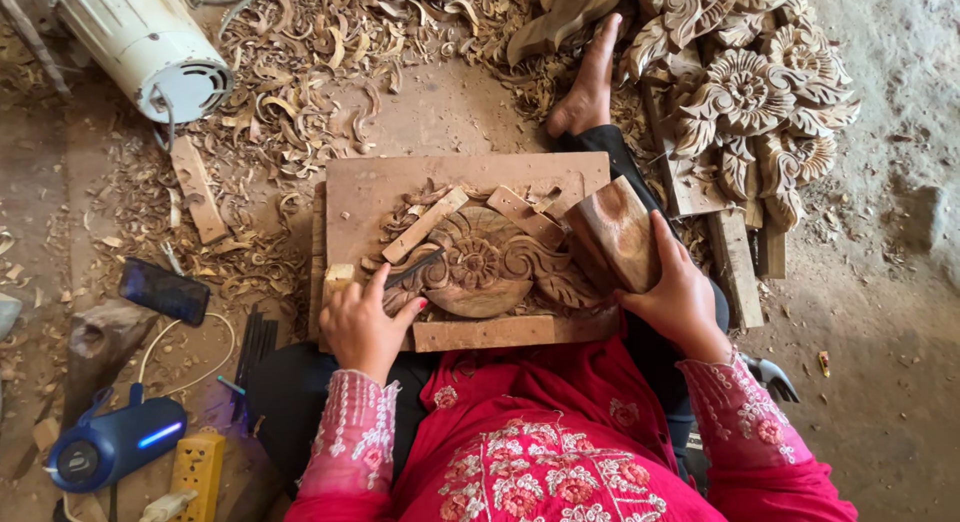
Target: The person carves a floral design into a wooden block using a chisel and a wooden mallet. They repeatedly strike the chisel to shape the wood, occasionally adjusting the block's position and clearing away wood shavings.
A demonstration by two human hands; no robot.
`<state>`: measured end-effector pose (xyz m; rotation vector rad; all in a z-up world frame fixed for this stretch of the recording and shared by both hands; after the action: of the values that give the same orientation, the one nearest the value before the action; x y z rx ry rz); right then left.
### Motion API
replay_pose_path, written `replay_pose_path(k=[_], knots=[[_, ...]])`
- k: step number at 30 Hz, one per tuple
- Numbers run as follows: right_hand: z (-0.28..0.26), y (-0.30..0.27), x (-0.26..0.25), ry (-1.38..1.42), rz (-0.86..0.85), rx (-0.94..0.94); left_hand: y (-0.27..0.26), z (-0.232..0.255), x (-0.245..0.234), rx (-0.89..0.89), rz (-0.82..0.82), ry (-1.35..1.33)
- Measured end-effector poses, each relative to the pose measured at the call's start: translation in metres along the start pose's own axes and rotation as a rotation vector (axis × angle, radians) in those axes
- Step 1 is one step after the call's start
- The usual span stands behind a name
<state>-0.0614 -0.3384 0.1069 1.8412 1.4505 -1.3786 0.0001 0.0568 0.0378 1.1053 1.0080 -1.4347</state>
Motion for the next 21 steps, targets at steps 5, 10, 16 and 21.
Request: replay_pose_path(k=[5, 10, 16, 21], knots=[[0.006, -0.003, 0.001, 0.025, 0.010, -0.029, 0.007, 0.002, -0.014, 0.076, 0.066, 0.010], [-0.002, -0.010, 0.005, 0.012, 0.016, -0.087, 0.029, 0.010, -0.019, 0.009, -0.155, -0.651], [-0.013, -0.030, -0.009, -0.153, -0.069, -0.011, 0.039, 0.049, 0.008, 0.265, -0.052, -1.327], [-0.015, -0.033, -0.024, -0.225, -0.096, -0.022, 0.040, 0.058, 0.017, 0.336, 0.002, -0.854]])
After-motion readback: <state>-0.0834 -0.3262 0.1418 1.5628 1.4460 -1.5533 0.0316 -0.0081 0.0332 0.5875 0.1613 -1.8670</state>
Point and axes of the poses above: each hand's wrist, its own y-axis towards the middle knuckle, its own x-axis out of the palm, z = x × y, the point moved 1 cm from there along y, towards the middle knuckle, and after that the axes turned 3 degrees about x, right-handed, at the moved point
